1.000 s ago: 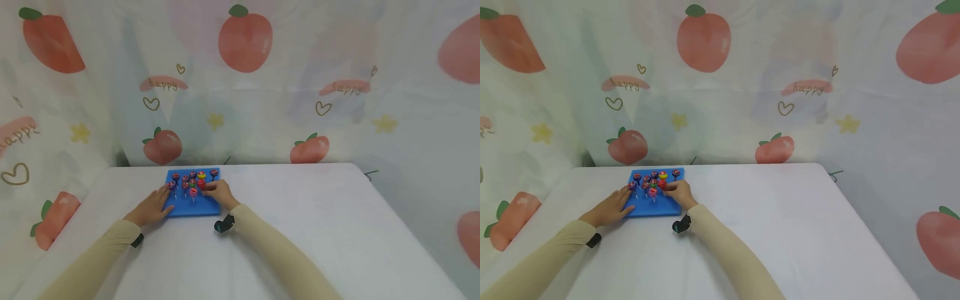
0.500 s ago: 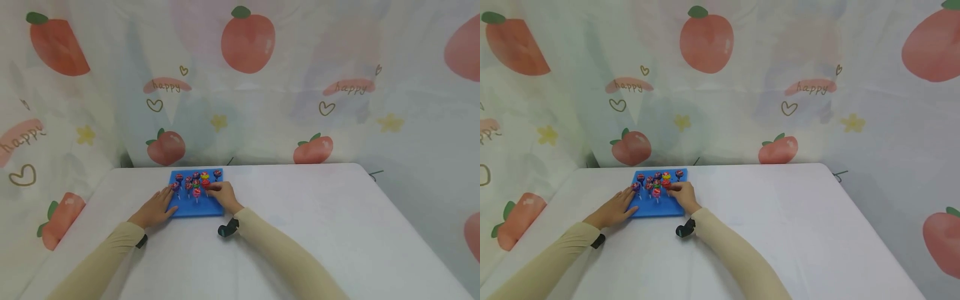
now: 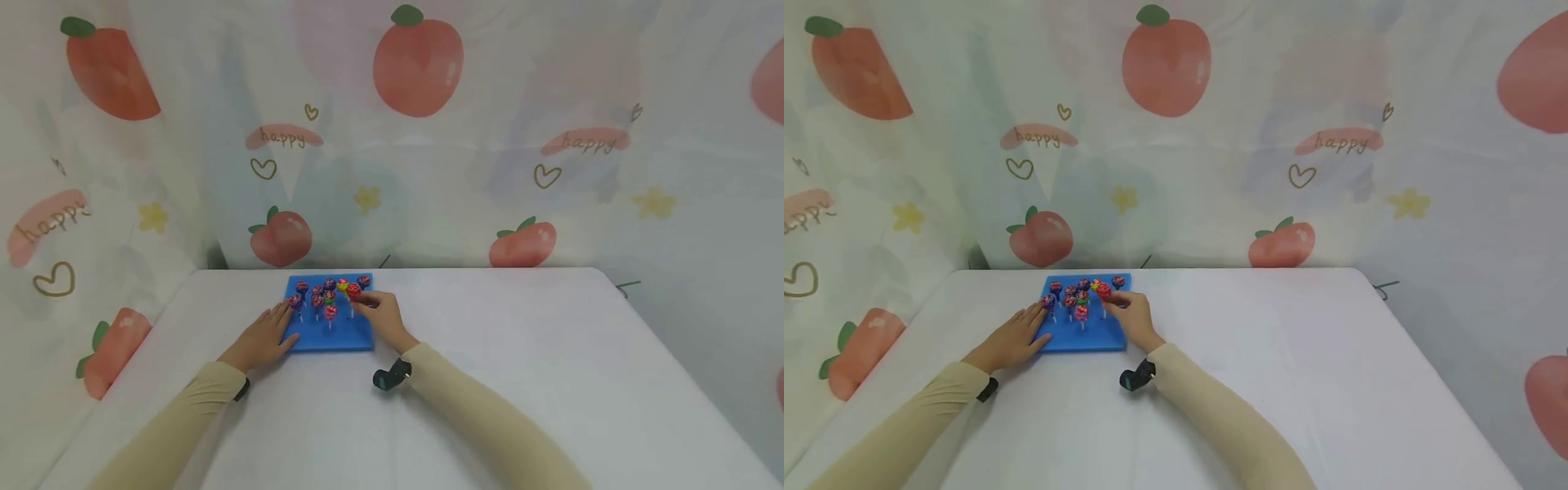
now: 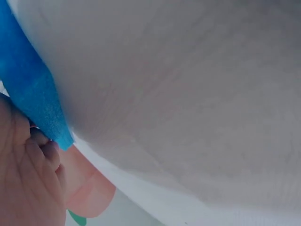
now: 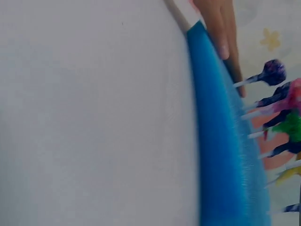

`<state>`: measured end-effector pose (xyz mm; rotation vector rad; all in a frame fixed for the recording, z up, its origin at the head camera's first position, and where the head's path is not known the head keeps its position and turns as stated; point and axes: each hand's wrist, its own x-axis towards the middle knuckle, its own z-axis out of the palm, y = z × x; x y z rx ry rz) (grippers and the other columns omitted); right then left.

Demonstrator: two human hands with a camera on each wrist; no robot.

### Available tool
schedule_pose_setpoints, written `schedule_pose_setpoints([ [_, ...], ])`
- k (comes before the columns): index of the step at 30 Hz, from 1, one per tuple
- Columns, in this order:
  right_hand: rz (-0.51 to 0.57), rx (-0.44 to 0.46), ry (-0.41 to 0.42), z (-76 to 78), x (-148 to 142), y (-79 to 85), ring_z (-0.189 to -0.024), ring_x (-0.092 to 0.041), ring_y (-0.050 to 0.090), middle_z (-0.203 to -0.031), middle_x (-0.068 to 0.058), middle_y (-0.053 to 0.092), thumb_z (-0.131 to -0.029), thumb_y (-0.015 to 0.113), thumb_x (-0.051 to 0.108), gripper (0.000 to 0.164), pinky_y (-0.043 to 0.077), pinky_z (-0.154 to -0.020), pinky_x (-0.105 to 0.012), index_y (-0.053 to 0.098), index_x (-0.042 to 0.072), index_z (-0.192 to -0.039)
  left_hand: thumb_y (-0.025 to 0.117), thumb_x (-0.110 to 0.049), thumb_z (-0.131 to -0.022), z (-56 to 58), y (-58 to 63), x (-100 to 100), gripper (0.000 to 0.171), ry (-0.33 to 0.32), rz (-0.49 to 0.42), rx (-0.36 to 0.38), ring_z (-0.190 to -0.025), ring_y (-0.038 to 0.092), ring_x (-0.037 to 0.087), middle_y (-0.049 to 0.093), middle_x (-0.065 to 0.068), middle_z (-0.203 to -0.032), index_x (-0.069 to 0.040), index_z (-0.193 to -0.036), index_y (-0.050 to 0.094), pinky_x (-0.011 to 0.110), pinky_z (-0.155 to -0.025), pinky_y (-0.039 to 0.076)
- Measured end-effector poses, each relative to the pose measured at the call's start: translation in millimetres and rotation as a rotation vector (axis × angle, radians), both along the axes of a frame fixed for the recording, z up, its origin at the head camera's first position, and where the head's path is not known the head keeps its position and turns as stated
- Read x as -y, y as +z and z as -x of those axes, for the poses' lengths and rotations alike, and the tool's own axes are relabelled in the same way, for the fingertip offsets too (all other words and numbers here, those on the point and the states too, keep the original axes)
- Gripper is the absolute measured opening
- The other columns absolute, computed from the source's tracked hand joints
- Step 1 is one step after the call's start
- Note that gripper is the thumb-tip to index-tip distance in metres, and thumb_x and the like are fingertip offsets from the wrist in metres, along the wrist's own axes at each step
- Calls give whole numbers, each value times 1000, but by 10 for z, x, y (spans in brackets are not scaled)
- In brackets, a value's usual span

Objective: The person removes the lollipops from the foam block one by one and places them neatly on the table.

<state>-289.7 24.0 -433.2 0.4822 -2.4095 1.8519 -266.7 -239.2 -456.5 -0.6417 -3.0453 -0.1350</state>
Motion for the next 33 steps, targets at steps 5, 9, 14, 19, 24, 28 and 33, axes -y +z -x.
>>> schedule_pose_setpoints([
  [5,-2,-42,19,-46,-154,43,-93,-21,66,-102,-17,70,-87,65,8,20,54,-83,-25,70,-1,-105,44,-34,-97,8,-45,-2,66,6,-15,-6,-139,26,44,26,31,-149,13,-140,30,54,-113,24],
  [9,12,-12,6,-127,-326,168,-94,-21,65,-104,-17,69,-87,65,7,21,55,-84,-25,69,-1,-106,44,-35,-98,2,-39,-18,65,16,3,-16,-138,29,44,28,32,-148,13,-140,32,54,-113,26],
  [14,13,49,-22,-192,-544,304,-94,-18,64,-108,-17,67,-88,64,10,23,54,-86,-25,67,0,-109,45,-35,-98,-49,51,-46,65,42,30,16,-138,29,44,28,32,-148,12,-140,32,53,-113,25],
  [19,-3,62,-20,-246,-768,402,-92,-16,63,-108,-18,66,-89,64,11,26,54,-82,-20,65,-2,-111,46,-35,-98,-120,102,-52,65,75,25,72,-138,28,44,27,31,-148,10,-142,29,54,-113,24],
  [24,-35,40,-6,-269,-994,471,-91,-17,62,-106,-20,66,-88,64,10,26,53,-81,-17,64,-4,-111,44,-38,-98,-151,52,-29,68,89,11,95,-140,24,43,23,29,-151,8,-145,24,55,-114,22],
  [28,-109,10,7,-266,-1145,518,-91,-17,63,-107,-22,67,-88,65,11,26,51,-80,-14,65,-3,-110,42,-39,-98,-157,3,4,69,95,-3,86,-141,22,43,21,27,-153,7,-146,22,56,-115,20],
  [33,-192,11,18,-208,-1322,533,-85,-22,62,-103,-20,68,-88,65,12,24,51,-71,-21,66,-1,-108,42,-38,-99,-159,-35,28,69,87,-22,85,-141,21,43,19,27,-153,7,-146,20,56,-114,20],
])
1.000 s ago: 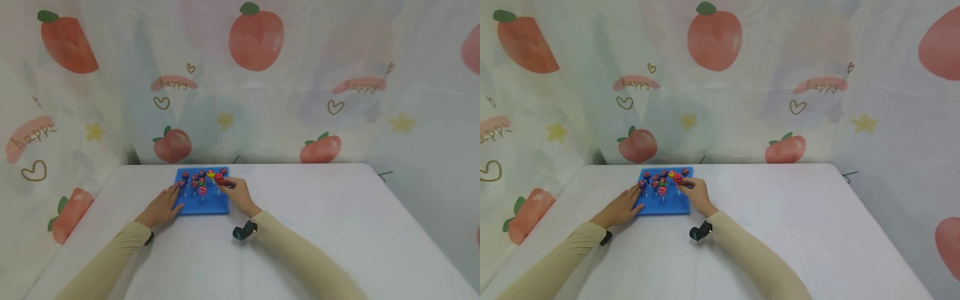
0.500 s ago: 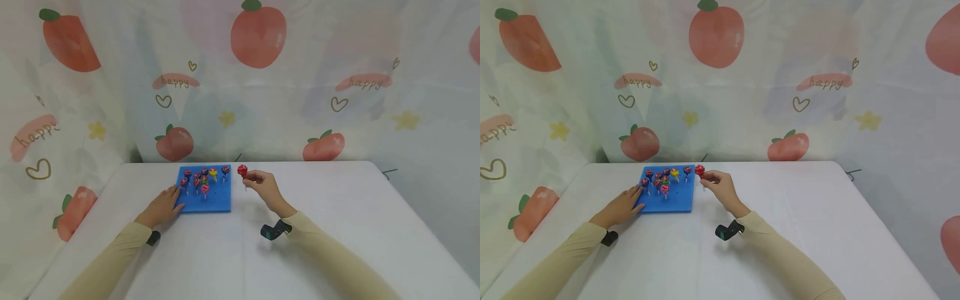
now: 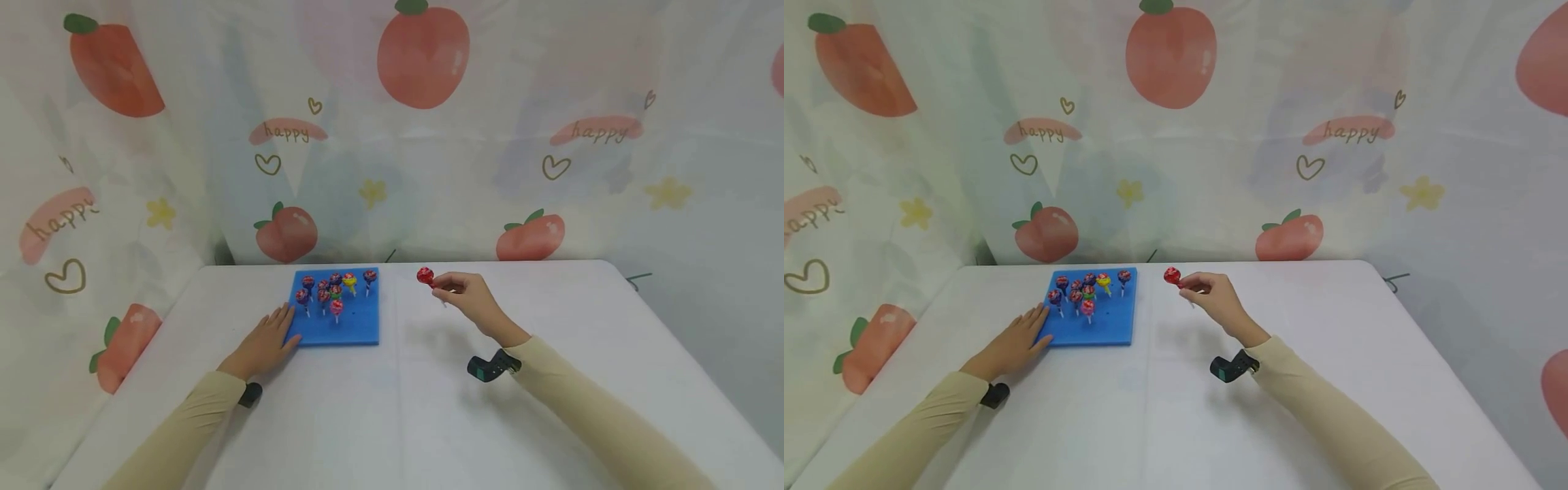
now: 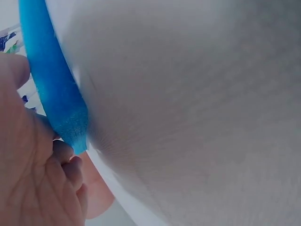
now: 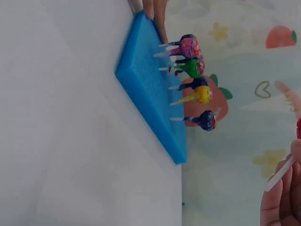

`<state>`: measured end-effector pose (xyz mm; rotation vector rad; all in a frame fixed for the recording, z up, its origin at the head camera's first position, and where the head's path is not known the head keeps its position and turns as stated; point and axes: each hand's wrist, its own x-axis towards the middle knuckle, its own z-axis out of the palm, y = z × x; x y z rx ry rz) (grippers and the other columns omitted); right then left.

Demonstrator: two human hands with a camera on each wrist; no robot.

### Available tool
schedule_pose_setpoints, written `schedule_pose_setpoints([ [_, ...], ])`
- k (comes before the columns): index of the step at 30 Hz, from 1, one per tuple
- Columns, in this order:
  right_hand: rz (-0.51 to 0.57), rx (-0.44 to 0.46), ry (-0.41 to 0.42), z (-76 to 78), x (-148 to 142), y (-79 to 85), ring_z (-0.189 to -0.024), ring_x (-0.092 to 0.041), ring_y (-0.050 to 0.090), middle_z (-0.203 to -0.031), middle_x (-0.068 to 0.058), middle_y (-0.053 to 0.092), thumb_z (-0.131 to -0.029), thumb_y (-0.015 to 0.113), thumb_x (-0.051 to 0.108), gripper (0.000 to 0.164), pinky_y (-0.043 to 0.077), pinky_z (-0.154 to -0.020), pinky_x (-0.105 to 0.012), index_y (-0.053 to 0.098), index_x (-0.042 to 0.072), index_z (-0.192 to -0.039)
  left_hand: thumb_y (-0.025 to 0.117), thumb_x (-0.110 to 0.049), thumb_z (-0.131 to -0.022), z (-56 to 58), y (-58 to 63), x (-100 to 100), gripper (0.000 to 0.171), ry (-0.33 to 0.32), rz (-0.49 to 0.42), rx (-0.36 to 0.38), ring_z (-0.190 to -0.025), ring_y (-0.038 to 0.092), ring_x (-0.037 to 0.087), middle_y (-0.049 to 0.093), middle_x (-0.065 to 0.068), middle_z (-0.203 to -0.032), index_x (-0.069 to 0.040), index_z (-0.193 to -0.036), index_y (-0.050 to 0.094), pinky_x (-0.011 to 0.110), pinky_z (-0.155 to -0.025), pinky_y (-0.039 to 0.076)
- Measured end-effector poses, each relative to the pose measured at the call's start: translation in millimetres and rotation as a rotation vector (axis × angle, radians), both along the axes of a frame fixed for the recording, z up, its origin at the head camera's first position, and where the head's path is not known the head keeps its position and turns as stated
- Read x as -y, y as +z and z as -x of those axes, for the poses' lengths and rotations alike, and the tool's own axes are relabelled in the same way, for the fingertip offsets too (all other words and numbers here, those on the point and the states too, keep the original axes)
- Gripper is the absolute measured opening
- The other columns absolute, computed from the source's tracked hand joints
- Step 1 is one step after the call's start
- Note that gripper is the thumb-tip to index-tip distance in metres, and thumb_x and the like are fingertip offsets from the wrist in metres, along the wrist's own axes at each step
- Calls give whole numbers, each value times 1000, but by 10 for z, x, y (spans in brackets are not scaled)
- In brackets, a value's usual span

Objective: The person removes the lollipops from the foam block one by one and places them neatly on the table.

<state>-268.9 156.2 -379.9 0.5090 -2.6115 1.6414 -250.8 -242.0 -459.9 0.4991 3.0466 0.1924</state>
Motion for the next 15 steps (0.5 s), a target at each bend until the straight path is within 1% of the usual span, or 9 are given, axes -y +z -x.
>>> schedule_pose_setpoints([
  [2,-45,9,-3,41,-70,-15,-84,-25,61,-102,-18,68,-88,66,14,23,51,-70,-24,68,1,-107,41,-37,-99,-3,-7,0,68,-4,-2,3,-141,20,43,18,27,-153,7,-146,19,56,-115,19],
  [5,-118,19,-8,100,-157,-34,-84,-26,59,-102,-16,69,-88,66,15,23,51,-72,-26,69,3,-107,41,-37,-99,-11,-14,-4,68,-8,2,-2,-141,20,43,17,27,-153,7,-146,19,56,-115,19],
  [10,-186,22,-11,224,-256,-100,-84,-21,59,-102,-16,69,-87,66,13,22,51,-76,-30,70,2,-105,41,-35,-99,-20,-8,-6,68,-13,-1,-18,-141,21,44,18,28,-153,8,-146,19,57,-114,20],
  [13,-200,-2,-2,325,-279,-177,-85,-21,60,-101,-17,70,-86,67,11,20,51,-75,-28,71,1,-103,41,-35,-99,-22,1,-9,67,-9,-6,-13,-141,20,44,17,28,-153,8,-146,19,57,-114,19],
  [15,-204,-16,2,393,-272,-238,-85,-21,60,-100,-17,71,-86,68,10,19,50,-73,-25,71,1,-102,41,-35,-99,-28,6,-14,67,-8,-9,-7,-141,20,44,17,28,-153,8,-146,19,57,-115,19],
])
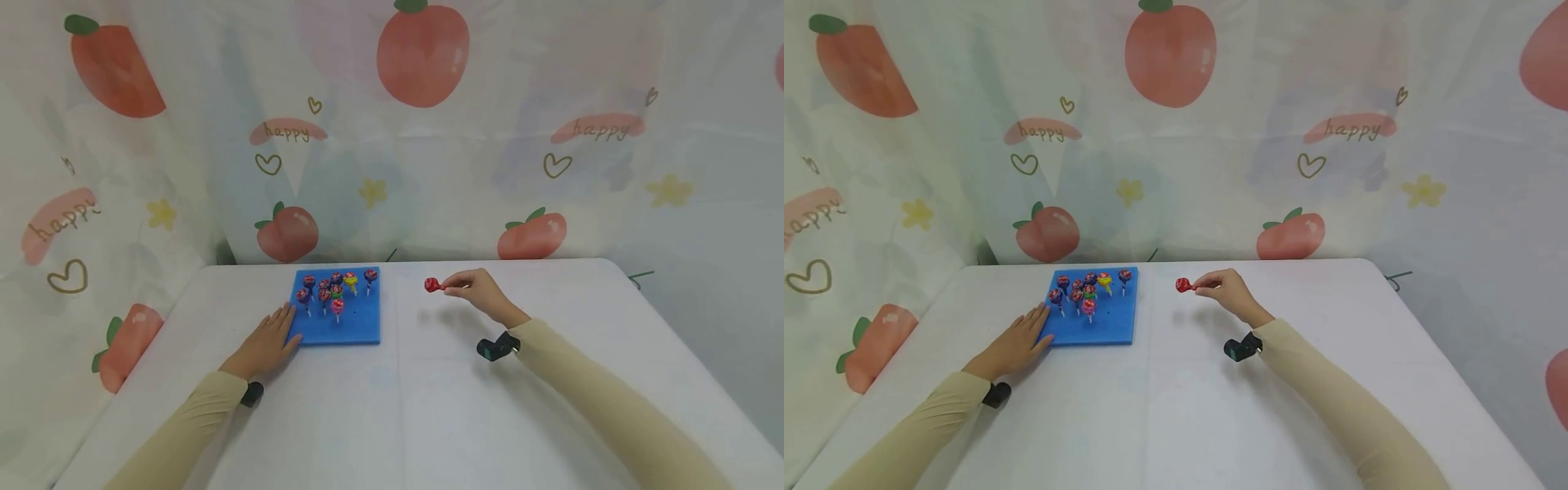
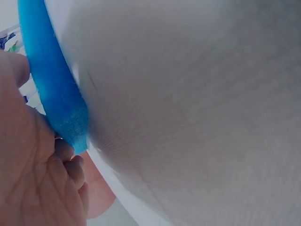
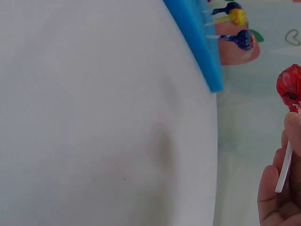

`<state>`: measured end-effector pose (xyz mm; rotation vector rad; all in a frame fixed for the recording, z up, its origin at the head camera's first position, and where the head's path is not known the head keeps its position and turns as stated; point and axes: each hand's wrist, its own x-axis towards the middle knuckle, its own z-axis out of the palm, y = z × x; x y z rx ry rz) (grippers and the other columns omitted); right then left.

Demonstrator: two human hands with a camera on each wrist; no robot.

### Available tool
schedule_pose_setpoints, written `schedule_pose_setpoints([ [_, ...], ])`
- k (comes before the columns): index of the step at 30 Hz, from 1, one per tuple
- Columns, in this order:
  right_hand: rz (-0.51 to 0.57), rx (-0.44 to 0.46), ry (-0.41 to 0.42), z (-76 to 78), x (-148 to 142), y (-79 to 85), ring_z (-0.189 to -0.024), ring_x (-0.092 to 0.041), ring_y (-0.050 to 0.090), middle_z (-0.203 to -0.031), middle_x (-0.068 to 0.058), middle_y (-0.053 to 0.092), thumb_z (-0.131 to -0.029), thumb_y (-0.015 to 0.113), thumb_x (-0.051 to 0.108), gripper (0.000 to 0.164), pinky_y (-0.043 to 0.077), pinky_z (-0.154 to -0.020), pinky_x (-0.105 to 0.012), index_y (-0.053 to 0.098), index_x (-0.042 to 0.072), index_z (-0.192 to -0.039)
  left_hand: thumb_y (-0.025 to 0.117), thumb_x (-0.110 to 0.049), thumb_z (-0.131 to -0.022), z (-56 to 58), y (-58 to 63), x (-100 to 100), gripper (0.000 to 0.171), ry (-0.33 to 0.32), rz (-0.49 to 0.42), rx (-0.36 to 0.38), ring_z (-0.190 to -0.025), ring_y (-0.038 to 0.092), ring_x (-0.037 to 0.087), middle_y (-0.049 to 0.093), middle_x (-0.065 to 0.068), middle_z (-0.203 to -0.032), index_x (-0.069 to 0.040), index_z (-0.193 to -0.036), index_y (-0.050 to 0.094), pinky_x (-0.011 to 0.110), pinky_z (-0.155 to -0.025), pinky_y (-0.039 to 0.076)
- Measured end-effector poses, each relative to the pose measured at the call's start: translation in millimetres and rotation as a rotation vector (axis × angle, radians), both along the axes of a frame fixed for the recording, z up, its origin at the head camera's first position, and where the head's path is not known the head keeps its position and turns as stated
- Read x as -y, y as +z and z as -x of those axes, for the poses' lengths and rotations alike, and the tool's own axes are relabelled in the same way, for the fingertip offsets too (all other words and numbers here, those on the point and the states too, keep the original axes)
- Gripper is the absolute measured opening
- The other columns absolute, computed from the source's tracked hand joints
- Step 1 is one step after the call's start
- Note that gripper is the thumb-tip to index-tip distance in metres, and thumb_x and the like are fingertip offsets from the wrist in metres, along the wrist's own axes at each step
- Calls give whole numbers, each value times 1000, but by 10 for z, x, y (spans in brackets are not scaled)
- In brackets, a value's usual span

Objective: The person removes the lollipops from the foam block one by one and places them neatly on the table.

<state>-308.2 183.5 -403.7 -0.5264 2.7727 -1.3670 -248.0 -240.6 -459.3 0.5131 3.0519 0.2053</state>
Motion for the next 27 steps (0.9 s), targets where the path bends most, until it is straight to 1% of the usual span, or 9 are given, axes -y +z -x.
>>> schedule_pose_setpoints([
  [3,-1,-5,2,108,31,-104,-85,-20,60,-98,-16,71,-85,68,10,17,49,-72,-22,72,2,-100,40,-34,-100,8,21,-9,67,-4,0,7,-141,20,44,17,28,-153,10,-145,19,56,-115,19],
  [6,-9,3,5,202,73,-200,-87,-21,60,-97,-16,71,-84,69,9,17,49,-72,-22,72,1,-98,40,-32,-99,31,40,-24,66,-14,10,19,-141,20,44,18,30,-152,12,-144,20,55,-115,19],
  [10,-42,22,2,306,144,-292,-90,-24,62,-96,-16,72,-83,70,9,15,50,-77,-26,73,1,-96,42,-30,-98,73,94,-54,66,-5,23,65,-141,19,45,18,32,-151,13,-143,21,55,-115,18],
  [14,-93,51,0,380,199,-351,-93,-24,62,-97,-15,72,-83,71,9,13,50,-81,-31,74,2,-94,46,-30,-96,97,147,-78,67,10,44,86,-141,18,45,19,32,-151,14,-142,23,55,-116,18],
  [17,-122,71,2,421,215,-389,-90,-21,61,-97,-14,72,-82,71,9,12,49,-78,-28,75,3,-92,47,-30,-95,94,132,-68,69,7,28,71,-141,19,45,19,32,-151,14,-142,23,55,-116,18],
  [21,-140,91,10,462,211,-437,-87,-18,59,-98,-13,72,-83,70,8,12,46,-71,-22,74,3,-92,45,-30,-95,82,75,-45,69,-6,-1,50,-141,18,45,17,31,-152,13,-143,21,55,-116,18],
  [23,-146,95,13,472,205,-456,-88,-18,59,-99,-13,71,-83,70,9,12,46,-71,-22,74,3,-93,44,-30,-96,78,62,-42,69,-12,-5,44,-142,17,45,16,30,-153,12,-144,19,55,-116,17],
  [27,-156,103,8,480,206,-474,-93,-20,60,-100,-12,72,-83,70,11,13,47,-77,-26,75,5,-94,43,-30,-96,76,65,-44,68,-21,-6,37,-142,17,44,16,29,-153,10,-145,18,56,-115,17],
])
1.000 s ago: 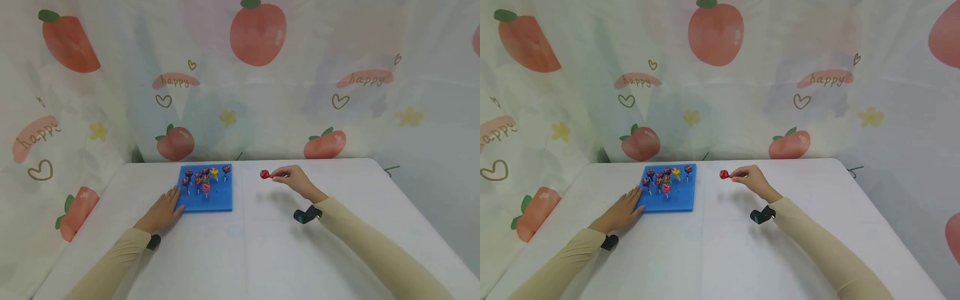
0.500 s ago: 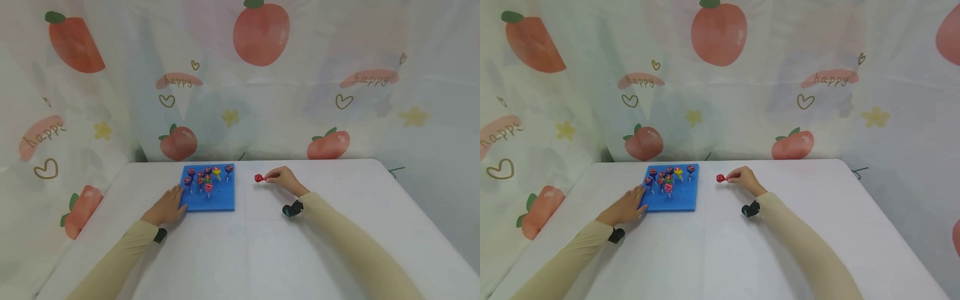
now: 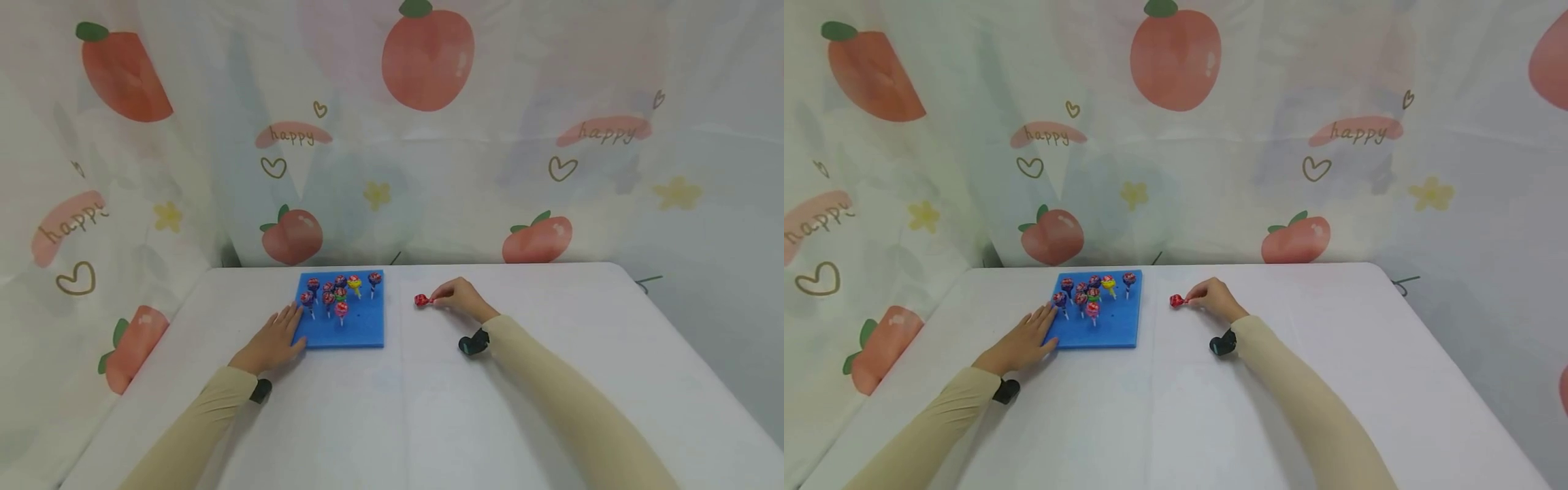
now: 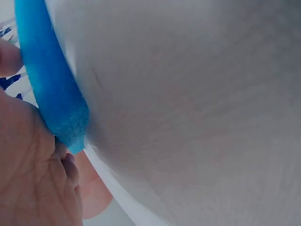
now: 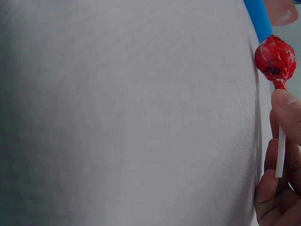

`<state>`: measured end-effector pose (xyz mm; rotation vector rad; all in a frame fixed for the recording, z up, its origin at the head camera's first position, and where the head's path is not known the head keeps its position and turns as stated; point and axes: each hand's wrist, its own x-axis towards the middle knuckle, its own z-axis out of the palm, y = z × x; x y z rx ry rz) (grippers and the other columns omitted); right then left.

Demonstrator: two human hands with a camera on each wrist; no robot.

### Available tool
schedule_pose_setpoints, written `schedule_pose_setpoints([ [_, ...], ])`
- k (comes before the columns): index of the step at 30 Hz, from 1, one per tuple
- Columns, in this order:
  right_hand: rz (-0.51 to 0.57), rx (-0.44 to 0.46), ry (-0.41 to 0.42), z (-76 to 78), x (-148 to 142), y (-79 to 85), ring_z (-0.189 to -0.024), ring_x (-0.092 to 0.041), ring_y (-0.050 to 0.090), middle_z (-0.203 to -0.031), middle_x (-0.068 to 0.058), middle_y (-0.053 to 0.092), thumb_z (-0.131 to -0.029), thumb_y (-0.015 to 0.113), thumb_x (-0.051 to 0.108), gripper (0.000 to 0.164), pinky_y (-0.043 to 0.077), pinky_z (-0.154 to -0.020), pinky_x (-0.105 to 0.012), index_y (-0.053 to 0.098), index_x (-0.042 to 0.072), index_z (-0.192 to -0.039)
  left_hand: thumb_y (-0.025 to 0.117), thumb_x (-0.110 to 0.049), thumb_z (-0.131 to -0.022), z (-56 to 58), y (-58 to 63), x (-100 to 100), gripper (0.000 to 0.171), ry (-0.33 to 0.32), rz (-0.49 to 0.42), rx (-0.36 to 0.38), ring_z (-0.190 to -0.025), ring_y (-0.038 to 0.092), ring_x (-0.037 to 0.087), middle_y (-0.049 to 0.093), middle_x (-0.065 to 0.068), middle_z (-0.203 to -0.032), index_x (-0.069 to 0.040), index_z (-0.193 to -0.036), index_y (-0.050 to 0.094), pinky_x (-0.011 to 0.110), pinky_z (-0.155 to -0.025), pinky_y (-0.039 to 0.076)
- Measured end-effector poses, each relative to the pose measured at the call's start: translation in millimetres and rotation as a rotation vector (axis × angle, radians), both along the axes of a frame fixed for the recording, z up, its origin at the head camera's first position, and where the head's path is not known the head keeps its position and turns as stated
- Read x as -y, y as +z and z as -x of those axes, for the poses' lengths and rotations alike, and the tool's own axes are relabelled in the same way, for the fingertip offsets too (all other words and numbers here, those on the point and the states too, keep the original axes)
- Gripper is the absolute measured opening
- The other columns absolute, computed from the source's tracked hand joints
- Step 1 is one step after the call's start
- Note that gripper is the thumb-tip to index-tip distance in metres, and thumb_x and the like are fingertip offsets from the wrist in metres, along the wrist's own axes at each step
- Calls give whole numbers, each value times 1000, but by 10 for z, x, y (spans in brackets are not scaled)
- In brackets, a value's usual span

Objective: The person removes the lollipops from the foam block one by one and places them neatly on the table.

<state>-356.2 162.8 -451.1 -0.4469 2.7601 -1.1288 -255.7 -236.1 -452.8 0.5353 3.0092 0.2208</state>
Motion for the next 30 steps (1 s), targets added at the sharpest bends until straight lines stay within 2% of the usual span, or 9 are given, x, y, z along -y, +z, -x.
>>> schedule_pose_setpoints([
  [6,-9,3,3,-11,0,-20,-94,-20,60,-101,-11,71,-83,70,12,14,48,-81,-30,75,5,-95,43,-30,-97,-20,19,-4,68,-4,-4,5,-142,16,44,15,29,-153,10,-146,18,56,-115,16],
  [13,15,-8,16,-18,-52,-33,-83,-17,57,-93,-11,71,-80,73,8,17,47,-76,-25,74,3,-96,43,-32,-97,-22,12,-9,69,1,12,-1,-142,18,44,16,28,-153,9,-146,18,56,-115,18],
  [24,-6,16,-46,1,-200,-42,-94,-23,60,-98,-12,71,-83,69,6,12,48,-86,-36,74,5,-93,44,-30,-97,-49,36,-18,68,13,13,-5,-142,18,44,16,28,-153,10,-145,19,56,-115,18],
  [30,-3,5,-34,1,-169,-22,-90,-22,60,-97,-13,71,-83,69,6,11,48,-80,-32,75,4,-92,44,-31,-97,-43,30,-22,68,17,17,2,-142,18,43,15,27,-154,9,-146,18,56,-116,17],
])
